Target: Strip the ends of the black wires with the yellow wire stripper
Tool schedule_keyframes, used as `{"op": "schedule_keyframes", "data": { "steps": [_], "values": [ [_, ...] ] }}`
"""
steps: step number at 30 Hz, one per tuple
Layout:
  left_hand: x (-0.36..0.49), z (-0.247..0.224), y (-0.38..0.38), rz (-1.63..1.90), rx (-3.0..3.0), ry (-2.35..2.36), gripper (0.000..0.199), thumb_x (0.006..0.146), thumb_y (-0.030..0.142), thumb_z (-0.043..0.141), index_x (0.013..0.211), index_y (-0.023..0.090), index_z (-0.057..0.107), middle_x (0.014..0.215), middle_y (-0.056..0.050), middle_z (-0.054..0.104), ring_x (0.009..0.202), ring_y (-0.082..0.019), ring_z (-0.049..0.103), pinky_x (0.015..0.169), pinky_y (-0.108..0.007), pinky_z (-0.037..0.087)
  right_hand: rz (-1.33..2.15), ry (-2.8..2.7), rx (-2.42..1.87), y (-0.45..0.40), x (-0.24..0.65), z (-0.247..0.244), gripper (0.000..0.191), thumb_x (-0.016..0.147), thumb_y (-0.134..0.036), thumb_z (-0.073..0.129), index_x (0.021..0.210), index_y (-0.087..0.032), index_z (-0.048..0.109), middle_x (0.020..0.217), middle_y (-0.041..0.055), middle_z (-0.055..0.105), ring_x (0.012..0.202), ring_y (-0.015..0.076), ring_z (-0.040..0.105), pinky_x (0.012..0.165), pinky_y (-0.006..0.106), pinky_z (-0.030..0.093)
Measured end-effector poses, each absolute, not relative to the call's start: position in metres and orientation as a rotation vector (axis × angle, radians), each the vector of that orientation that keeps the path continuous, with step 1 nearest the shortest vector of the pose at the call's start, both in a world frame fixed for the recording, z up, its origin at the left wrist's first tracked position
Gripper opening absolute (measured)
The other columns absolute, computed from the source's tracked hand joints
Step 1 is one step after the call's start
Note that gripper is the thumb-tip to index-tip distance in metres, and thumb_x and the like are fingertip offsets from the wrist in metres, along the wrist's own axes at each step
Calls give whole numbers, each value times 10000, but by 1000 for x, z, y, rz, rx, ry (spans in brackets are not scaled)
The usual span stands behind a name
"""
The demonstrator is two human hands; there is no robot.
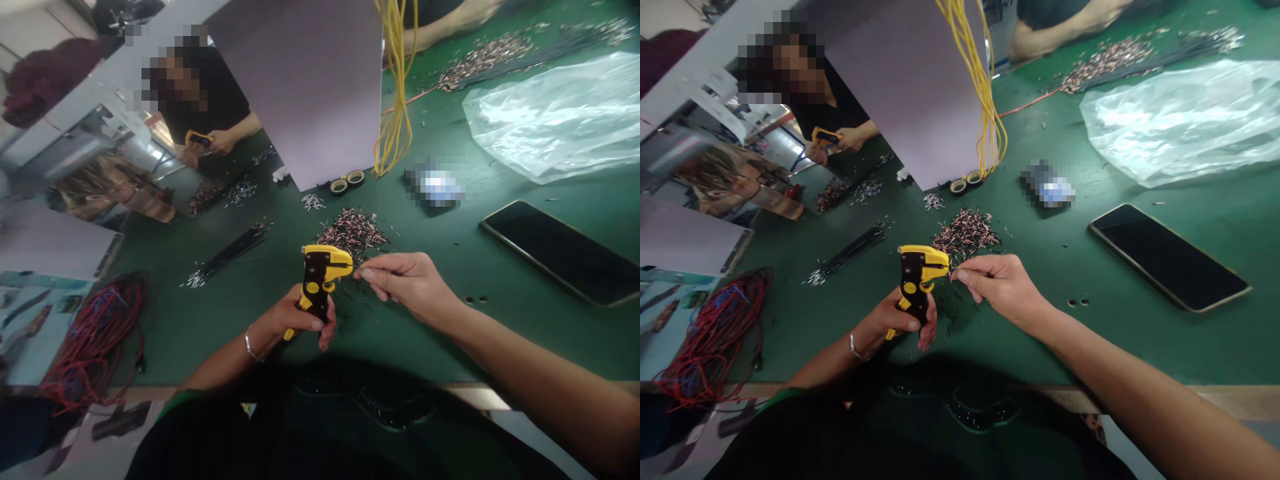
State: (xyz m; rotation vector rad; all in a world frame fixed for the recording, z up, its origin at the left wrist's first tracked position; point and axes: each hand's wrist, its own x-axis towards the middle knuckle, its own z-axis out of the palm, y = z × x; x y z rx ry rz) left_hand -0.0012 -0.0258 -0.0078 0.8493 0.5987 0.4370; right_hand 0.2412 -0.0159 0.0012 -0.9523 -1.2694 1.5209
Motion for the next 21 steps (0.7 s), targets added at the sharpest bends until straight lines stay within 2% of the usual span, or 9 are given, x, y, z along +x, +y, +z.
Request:
{"op": "schedule_keyframes", "data": {
  "steps": [11,17,21],
  "values": [
    [1,-4,-36,514,919,737,202,720,225,793,796,97,657,577,-48,668,464,-168,625,487,-285,533,1539,-1239,-983,-15,240,0,259,788,-394,713,799,-143,780,449,-42,526,419,75,382,427,247,305],
    [4,-10,-36,633,890,740,203,739,215,756,684,130,580,422,26,540,309,-97,456,337,-205,414,1540,-1243,-1001,-14,239,-3,271,792,-403,706,816,-144,777,449,-46,526,416,72,375,421,245,289],
    [1,-9,-34,560,908,703,188,734,227,761,774,114,615,519,-19,615,398,-137,559,410,-250,490,1545,-1241,-964,-13,240,-4,246,788,-388,711,784,-150,774,447,-51,516,424,72,381,423,243,293]
  ]
}}
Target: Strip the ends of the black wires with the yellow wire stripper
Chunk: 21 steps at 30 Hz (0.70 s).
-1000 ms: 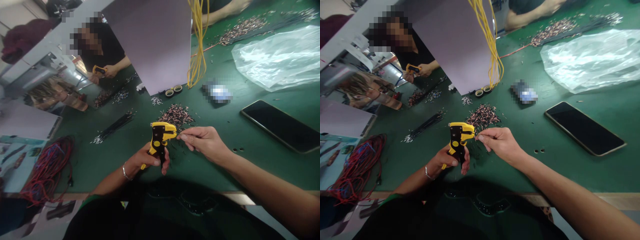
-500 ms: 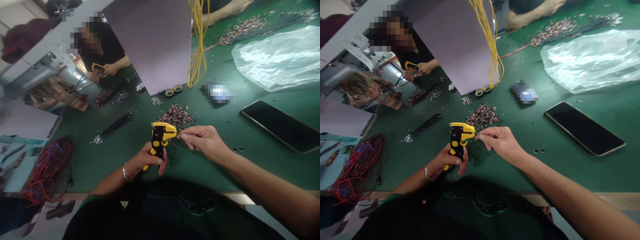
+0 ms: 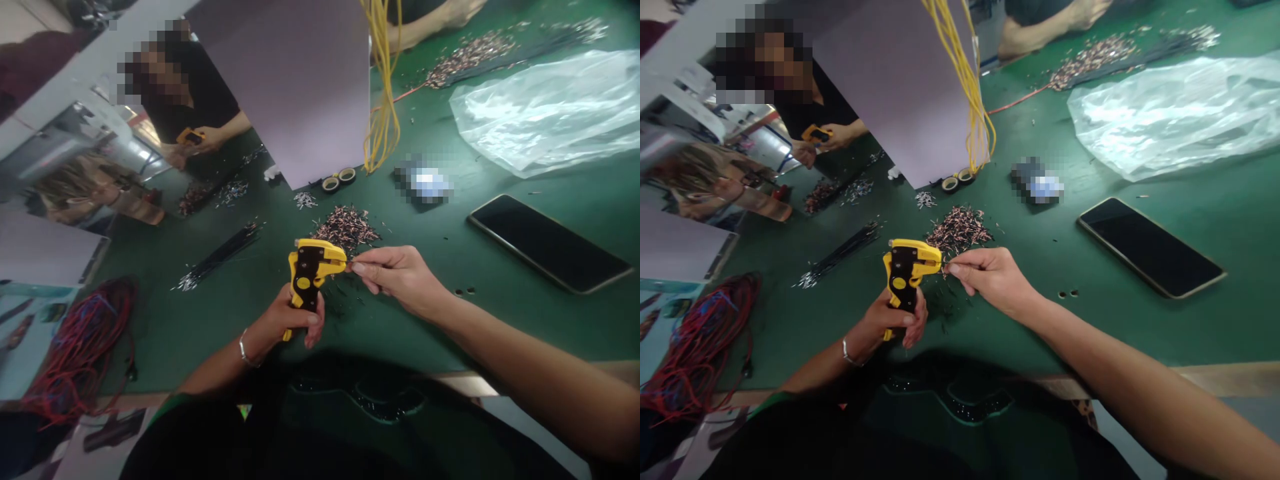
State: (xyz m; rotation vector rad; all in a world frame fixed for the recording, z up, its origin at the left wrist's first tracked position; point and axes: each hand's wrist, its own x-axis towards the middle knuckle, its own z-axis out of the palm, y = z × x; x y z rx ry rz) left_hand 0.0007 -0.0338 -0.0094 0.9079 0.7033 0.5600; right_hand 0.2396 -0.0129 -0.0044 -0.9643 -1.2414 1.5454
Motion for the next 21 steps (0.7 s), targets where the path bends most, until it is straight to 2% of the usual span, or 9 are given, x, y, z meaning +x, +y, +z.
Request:
{"op": "schedule_keyframes", "data": {
  "steps": [3,14,21],
  "values": [
    [0,-5,-30,590,891,692,224,709,231,766,839,110,629,592,-35,640,470,-163,609,478,-294,531,1543,-1224,-963,-12,241,-5,237,785,-379,723,797,-149,780,449,-47,526,427,74,393,424,243,298],
    [0,-8,-17,711,887,723,333,627,233,774,900,103,635,690,-60,654,578,-199,616,592,-385,536,1525,-1336,-983,-16,240,-5,263,827,-400,695,824,-150,778,454,-40,538,424,78,407,432,239,327],
    [4,0,-18,800,970,808,321,684,231,792,941,108,644,747,-69,671,655,-215,653,663,-385,537,1468,-1670,-965,-20,235,-7,255,855,-325,623,734,-148,761,498,-31,507,475,93,434,461,242,338]
  ]
}}
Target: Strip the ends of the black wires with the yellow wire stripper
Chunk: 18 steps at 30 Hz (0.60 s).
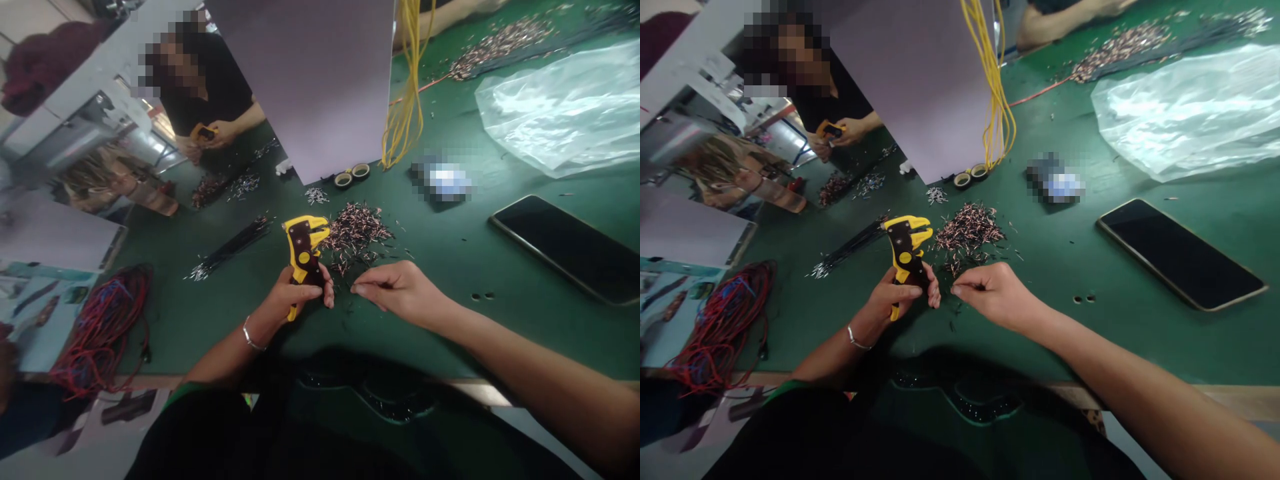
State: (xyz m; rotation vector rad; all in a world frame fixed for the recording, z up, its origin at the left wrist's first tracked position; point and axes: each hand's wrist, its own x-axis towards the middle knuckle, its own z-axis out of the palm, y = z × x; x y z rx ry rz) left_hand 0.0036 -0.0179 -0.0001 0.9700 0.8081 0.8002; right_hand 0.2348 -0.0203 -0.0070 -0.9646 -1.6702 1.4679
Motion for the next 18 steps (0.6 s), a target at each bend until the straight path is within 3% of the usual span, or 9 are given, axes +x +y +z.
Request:
{"op": "schedule_keyframes", "data": {
  "steps": [7,18],
  "values": [
    [6,-6,-22,783,998,856,299,714,184,809,946,114,634,777,-47,660,666,-182,653,680,-358,548,1386,-1916,-955,-24,228,-13,291,876,-278,556,726,-138,762,576,-8,569,531,101,441,517,251,352],
    [8,-6,-23,726,985,809,290,685,175,807,891,106,616,731,-32,630,602,-161,613,625,-354,540,1429,-1815,-972,-23,229,-11,232,835,-254,589,717,-153,761,566,-10,574,532,106,471,529,249,380]
  ]
}}
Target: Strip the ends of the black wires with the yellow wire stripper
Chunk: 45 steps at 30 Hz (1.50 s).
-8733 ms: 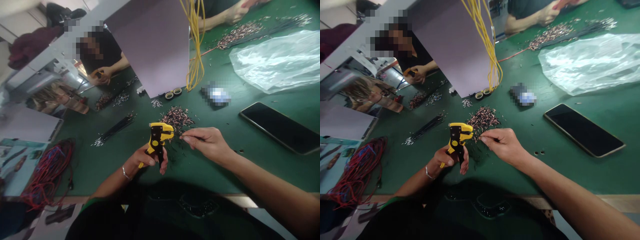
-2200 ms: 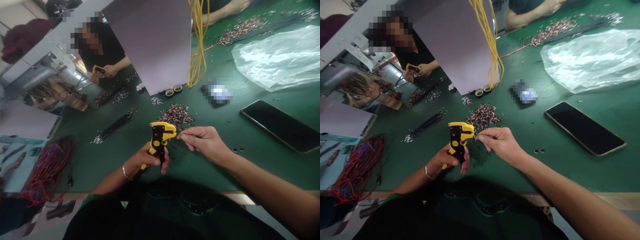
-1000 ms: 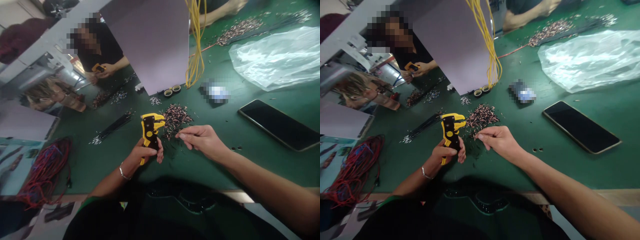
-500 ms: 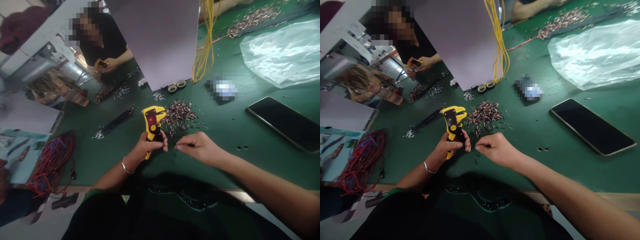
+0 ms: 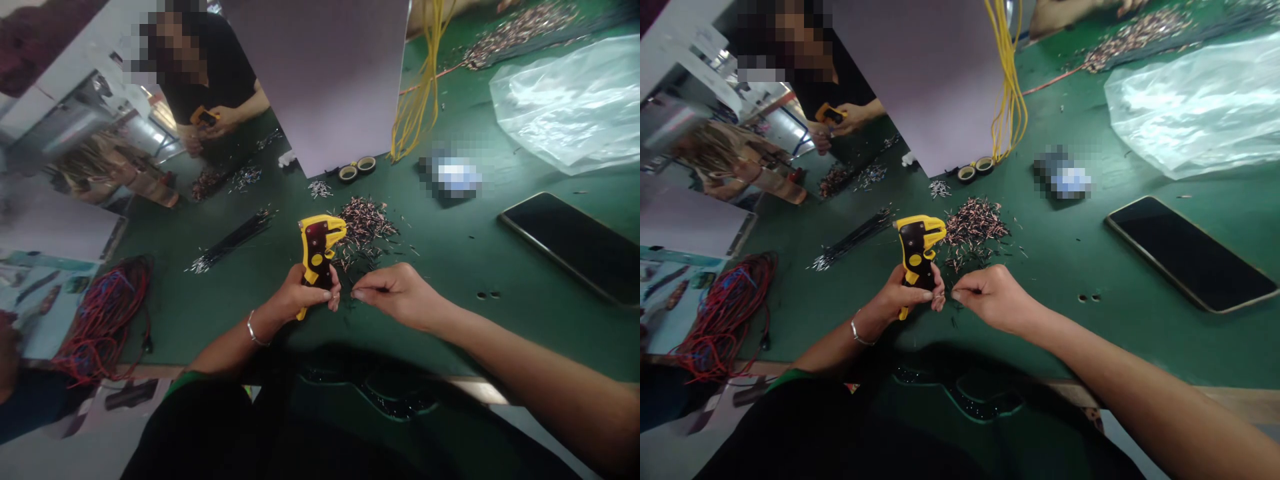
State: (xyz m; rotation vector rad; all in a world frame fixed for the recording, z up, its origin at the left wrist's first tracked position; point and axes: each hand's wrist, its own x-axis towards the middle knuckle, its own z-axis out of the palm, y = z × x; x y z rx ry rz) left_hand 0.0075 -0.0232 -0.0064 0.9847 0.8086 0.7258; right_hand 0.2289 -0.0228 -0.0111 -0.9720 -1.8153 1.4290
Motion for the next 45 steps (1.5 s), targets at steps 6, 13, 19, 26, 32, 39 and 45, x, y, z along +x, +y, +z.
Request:
{"op": "schedule_keyframes", "data": {
  "steps": [6,13,19,26,32,39,45],
  "values": [
    [2,-9,-20,746,1002,774,288,706,153,773,949,114,621,739,-44,659,632,-176,628,649,-362,535,1316,-1556,-1093,-15,242,-5,232,817,-331,635,708,-158,743,488,-32,505,467,99,421,471,256,352],
    [5,-3,-20,674,1078,722,321,709,190,765,997,106,650,932,-140,733,726,-212,667,728,-385,525,1010,-1612,-1164,-21,234,-4,260,866,-289,584,704,-163,744,467,-32,525,459,93,447,482,249,370],
    [11,1,-26,604,1110,770,323,704,198,771,993,118,651,931,-127,727,763,-209,661,752,-373,518,799,-1730,-1124,-28,229,-3,280,894,-203,552,673,-170,721,531,-11,625,465,88,519,488,224,405],
    [16,4,-28,578,1143,821,302,679,184,755,951,131,635,853,-85,712,733,-188,650,737,-349,521,692,-1801,-965,-35,222,-2,337,904,-120,542,582,-179,621,596,-7,697,501,79,601,510,188,440],
    [16,5,-30,537,1240,822,263,710,210,734,938,133,628,843,-74,699,740,-186,650,729,-342,528,659,-1809,-948,-36,221,-3,317,907,-112,541,607,-190,602,598,-17,695,507,80,607,518,191,446],
    [16,2,-31,551,1332,834,179,760,202,702,905,140,617,808,-50,664,734,-164,631,717,-312,527,598,-1849,-928,-37,218,-5,316,933,-138,499,636,-208,581,561,-31,666,477,83,581,502,205,433],
    [16,-1,-31,561,1473,873,135,807,242,676,845,130,610,732,-42,643,682,-150,612,675,-289,518,591,-1856,-882,-38,217,-7,282,929,-128,495,671,-195,586,568,-19,664,482,84,584,499,205,424]
  ]
}}
